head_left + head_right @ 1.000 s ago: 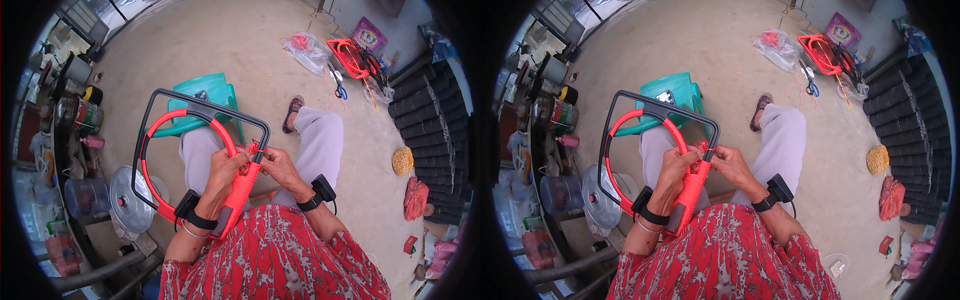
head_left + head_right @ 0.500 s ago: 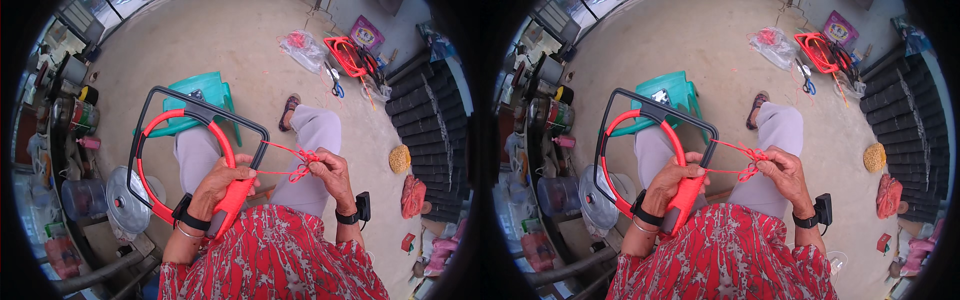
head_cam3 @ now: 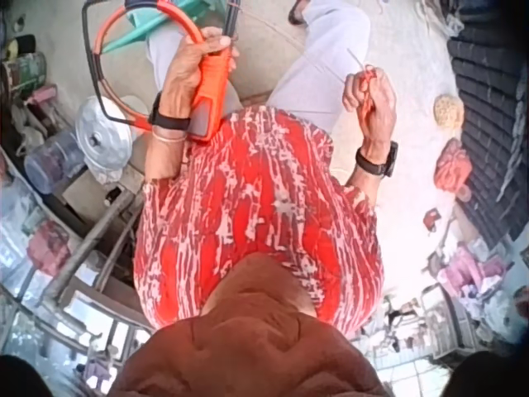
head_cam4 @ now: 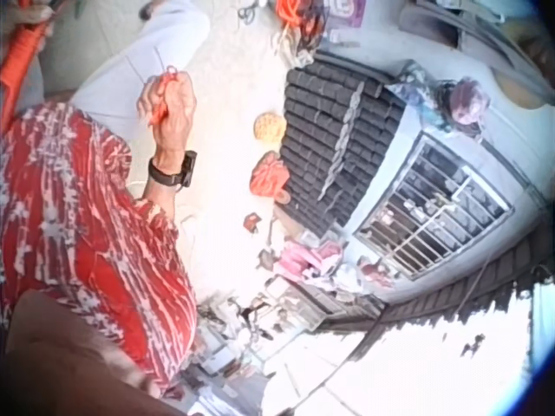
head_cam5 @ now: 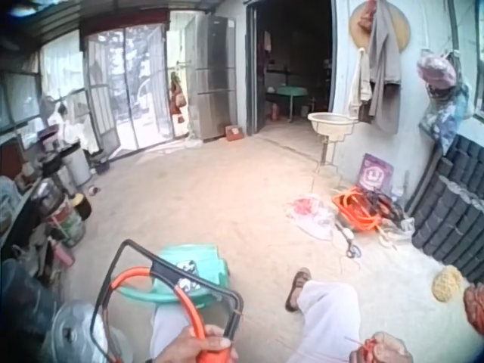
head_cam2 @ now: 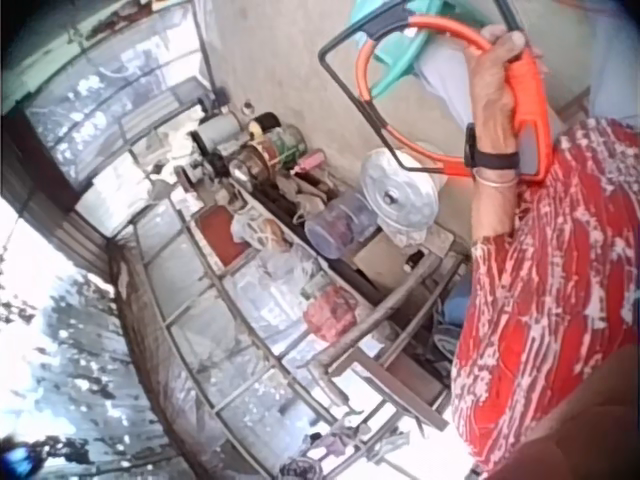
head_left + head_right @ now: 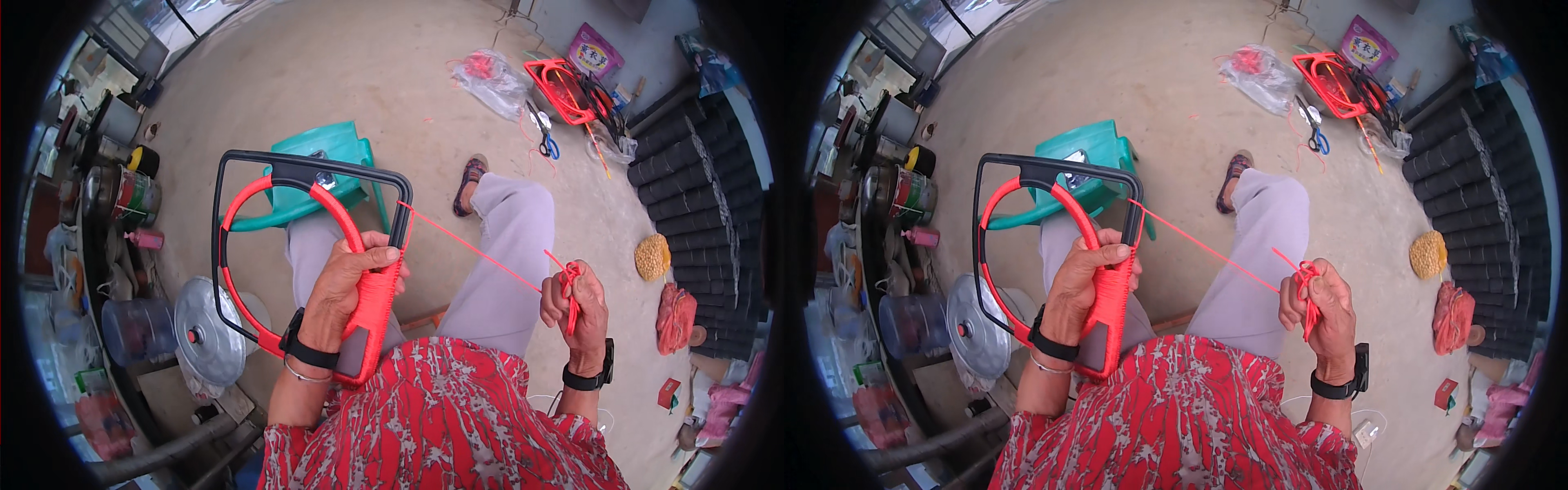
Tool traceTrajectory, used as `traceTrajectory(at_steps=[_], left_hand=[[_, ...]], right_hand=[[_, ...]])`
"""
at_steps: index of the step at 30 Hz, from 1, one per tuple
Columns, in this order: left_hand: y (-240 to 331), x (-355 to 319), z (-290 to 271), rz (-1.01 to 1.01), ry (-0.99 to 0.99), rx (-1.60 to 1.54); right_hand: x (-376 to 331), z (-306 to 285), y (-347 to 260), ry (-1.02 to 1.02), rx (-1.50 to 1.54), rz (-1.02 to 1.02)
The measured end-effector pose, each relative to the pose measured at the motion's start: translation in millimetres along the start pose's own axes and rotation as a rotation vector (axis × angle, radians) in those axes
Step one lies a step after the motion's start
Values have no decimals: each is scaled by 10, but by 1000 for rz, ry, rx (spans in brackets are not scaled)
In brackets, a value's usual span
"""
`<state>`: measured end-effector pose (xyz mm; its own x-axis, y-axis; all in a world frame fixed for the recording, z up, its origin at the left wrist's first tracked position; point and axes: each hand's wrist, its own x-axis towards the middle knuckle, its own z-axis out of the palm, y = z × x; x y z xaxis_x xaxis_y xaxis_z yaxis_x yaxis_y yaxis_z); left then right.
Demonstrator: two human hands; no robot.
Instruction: Wrapping a red cord or string around the handle of a frame.
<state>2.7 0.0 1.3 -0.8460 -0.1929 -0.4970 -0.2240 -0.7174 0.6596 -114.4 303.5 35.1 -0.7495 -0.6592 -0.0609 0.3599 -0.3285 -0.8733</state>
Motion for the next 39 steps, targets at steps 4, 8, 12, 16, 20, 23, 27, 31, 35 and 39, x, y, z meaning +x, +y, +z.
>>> traceTrajectory(at_steps=[4, 8, 12, 16, 20, 23, 27, 31, 35, 39], left_hand=[[-33, -32, 112, -47, -33, 66], [23, 20, 88, 81, 88, -51], [65, 2, 40, 35, -11, -69], [19, -6, 62, 22, 28, -39], [-35, 25, 43, 48, 60, -15], [-40, -6, 20, 65, -26, -43], [-43, -44, 93, 74, -30, -89], [-62, -72, 160, 53, -12, -55], [-81, -80, 112, 61, -26, 36], [-59, -83, 154, 36, 25, 40]], right_hand=[[-204, -186, 306, -7, 32, 457], [-337, 5, 605, -222, -280, 742], [-356, -241, 606, -4, -47, 619], [-188, -515, 302, 159, 183, 428], [-49, -528, 21, 225, 228, 122], [-4, -577, -83, 236, 182, 42], [73, -715, -80, 230, 56, -4], [118, -643, -318, 229, 64, -100], [-10, -373, -744, -92, 58, -317], [-95, -215, -864, -266, -9, -385]])
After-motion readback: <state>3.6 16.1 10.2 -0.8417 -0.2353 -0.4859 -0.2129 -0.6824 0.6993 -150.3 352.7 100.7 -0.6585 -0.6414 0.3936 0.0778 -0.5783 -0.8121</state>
